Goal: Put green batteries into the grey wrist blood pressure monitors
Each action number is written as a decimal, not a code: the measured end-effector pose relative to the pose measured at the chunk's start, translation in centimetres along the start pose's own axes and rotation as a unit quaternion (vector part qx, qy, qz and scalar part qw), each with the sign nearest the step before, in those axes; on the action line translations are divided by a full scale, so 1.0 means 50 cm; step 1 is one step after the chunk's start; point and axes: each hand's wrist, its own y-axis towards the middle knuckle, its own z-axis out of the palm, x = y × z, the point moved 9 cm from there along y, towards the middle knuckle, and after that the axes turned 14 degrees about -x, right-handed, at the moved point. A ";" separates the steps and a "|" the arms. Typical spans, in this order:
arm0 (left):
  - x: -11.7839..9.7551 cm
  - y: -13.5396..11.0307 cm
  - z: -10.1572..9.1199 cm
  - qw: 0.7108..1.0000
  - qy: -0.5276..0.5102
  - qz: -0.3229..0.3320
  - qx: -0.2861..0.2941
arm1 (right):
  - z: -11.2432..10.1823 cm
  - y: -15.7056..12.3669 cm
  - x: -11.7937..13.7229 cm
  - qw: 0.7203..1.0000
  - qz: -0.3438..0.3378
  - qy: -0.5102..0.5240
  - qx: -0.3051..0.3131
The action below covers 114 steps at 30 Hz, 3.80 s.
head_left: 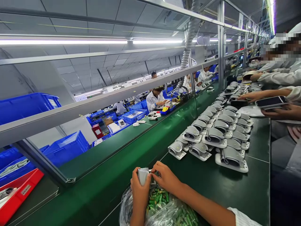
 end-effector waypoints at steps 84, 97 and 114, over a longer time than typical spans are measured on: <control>0.022 -0.001 0.005 1.000 -0.024 -0.013 -0.003 | -0.051 0.018 -0.029 0.989 0.025 -0.112 0.096; 0.022 -0.004 0.008 0.999 -0.032 -0.013 0.001 | -0.051 0.011 -0.014 0.973 0.015 -0.215 0.085; 0.048 0.011 0.014 0.999 -0.031 -0.034 0.014 | 0.016 -0.011 0.039 0.990 -0.025 0.056 0.127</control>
